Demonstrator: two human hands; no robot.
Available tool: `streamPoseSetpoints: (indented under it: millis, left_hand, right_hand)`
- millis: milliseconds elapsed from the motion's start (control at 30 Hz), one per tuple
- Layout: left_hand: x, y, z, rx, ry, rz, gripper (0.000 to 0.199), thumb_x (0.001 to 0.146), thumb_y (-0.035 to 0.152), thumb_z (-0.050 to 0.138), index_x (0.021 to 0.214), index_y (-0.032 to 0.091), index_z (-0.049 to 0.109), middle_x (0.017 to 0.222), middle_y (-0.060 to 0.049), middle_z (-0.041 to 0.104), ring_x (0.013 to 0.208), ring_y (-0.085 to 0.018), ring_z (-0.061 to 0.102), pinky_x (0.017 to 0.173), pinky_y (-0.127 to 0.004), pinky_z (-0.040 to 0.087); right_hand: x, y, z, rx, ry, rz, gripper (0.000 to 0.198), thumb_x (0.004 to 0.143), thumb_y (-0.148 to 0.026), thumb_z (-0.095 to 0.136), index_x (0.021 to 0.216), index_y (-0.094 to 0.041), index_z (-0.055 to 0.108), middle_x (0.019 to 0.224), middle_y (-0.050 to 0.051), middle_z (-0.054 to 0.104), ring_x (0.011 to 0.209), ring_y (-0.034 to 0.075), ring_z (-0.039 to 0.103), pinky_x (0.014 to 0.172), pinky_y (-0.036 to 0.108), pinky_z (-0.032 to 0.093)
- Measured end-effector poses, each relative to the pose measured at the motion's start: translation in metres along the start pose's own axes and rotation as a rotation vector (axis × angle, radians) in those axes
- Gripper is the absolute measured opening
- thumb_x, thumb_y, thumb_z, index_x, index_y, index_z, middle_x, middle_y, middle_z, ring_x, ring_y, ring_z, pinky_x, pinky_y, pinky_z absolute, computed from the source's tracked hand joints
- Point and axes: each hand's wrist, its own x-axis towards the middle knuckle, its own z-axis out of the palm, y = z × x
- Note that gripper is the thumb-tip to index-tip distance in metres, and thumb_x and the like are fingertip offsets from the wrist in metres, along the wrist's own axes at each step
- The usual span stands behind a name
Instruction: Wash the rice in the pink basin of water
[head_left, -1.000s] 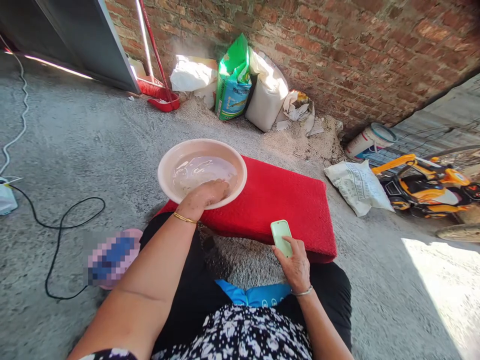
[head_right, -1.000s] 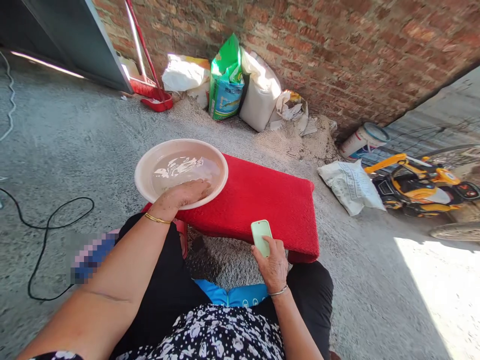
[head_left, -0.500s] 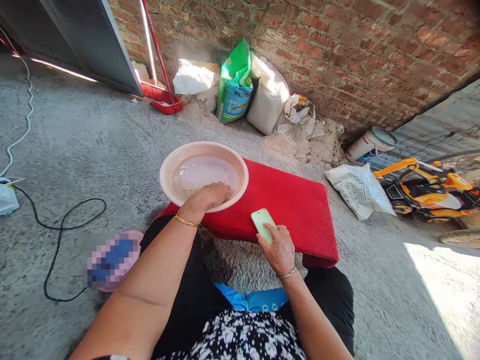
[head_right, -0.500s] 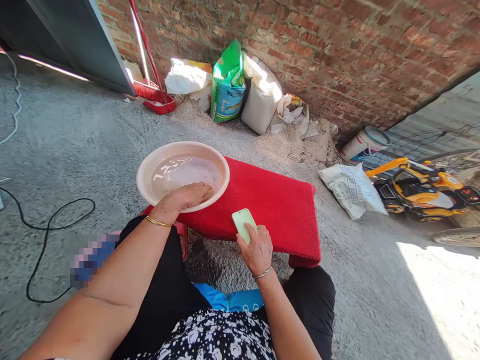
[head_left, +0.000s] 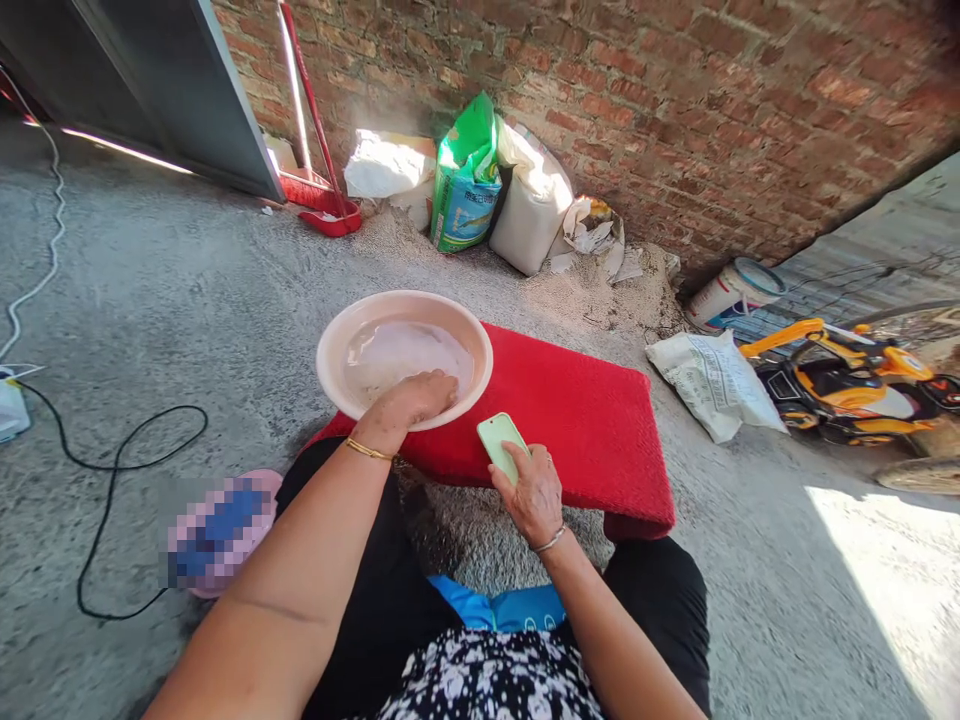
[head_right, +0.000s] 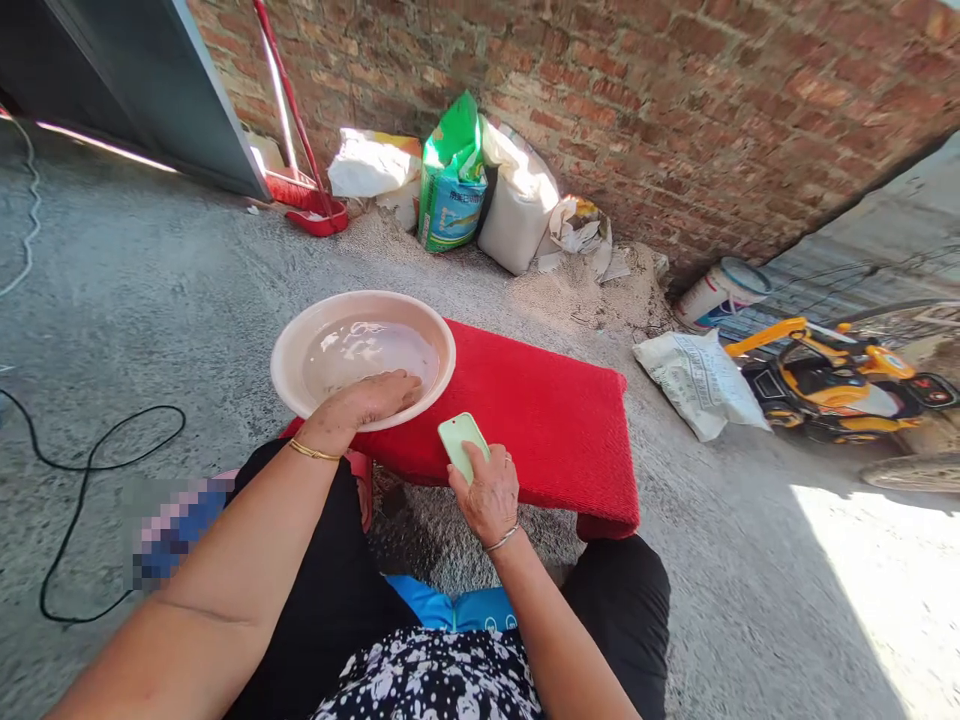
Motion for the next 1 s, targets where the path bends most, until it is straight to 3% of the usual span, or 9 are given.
streamPoseSetpoints:
  millis: [133,267,367,733,833,1000]
  left_hand:
    - [-0.001,0.001,-0.003,0.032,-0.069,-0.019,0.033,0.099,0.027,0.043,0.123,0.015,0.062,0.125,-0.016,0.064,0.113,-0.025,0.064,0.097,-0.039,0.049]
    - [-0.002,0.003,-0.003,0.011,-0.045,-0.015,0.034,0.100,0.028,0.041,0.124,0.015,0.061,0.129,-0.016,0.064,0.118,-0.025,0.061,0.102,-0.039,0.046]
    - [-0.001,0.002,0.000,-0.006,-0.026,-0.018,0.034,0.099,0.025,0.043,0.126,0.014,0.060,0.132,-0.017,0.063,0.120,-0.025,0.061,0.104,-0.040,0.045]
    - [-0.002,-0.001,0.005,0.025,0.007,-0.004,0.035,0.100,0.028,0.041,0.124,0.013,0.061,0.124,-0.018,0.064,0.114,-0.029,0.063,0.099,-0.043,0.048]
    - [-0.001,0.000,0.003,0.028,-0.026,-0.006,0.034,0.101,0.030,0.040,0.123,0.014,0.061,0.125,-0.017,0.064,0.114,-0.027,0.063,0.099,-0.041,0.048]
    - [0.003,-0.002,0.007,0.004,-0.014,-0.016,0.032,0.100,0.031,0.043,0.119,0.015,0.063,0.126,-0.017,0.064,0.114,-0.027,0.064,0.098,-0.040,0.048]
  right_hand:
    - [-0.002,0.020,0.001,-0.027,-0.029,0.096,0.038,0.093,-0.046,0.061,0.124,-0.025,0.068,0.100,0.009,0.057,0.092,0.023,0.055,0.082,0.033,0.044]
    - [-0.012,0.056,-0.013,-0.068,-0.054,0.284,0.041,0.095,-0.049,0.057,0.127,-0.026,0.066,0.098,0.007,0.056,0.091,0.023,0.056,0.077,0.032,0.043]
    - [-0.013,0.066,-0.021,-0.078,-0.062,0.354,0.044,0.094,-0.052,0.056,0.127,-0.025,0.067,0.098,0.007,0.055,0.091,0.024,0.056,0.075,0.032,0.042]
    - [0.039,0.008,0.003,-0.030,-0.047,0.105,0.037,0.091,-0.045,0.065,0.122,-0.026,0.069,0.097,0.006,0.055,0.086,0.020,0.053,0.077,0.029,0.040]
    - [0.040,0.024,0.002,-0.062,-0.078,0.189,0.036,0.092,-0.045,0.065,0.123,-0.027,0.068,0.095,0.005,0.054,0.084,0.019,0.053,0.076,0.028,0.039]
    - [0.029,0.078,-0.020,-0.100,-0.111,0.435,0.042,0.093,-0.048,0.062,0.129,-0.027,0.065,0.097,0.005,0.054,0.089,0.021,0.056,0.073,0.028,0.039]
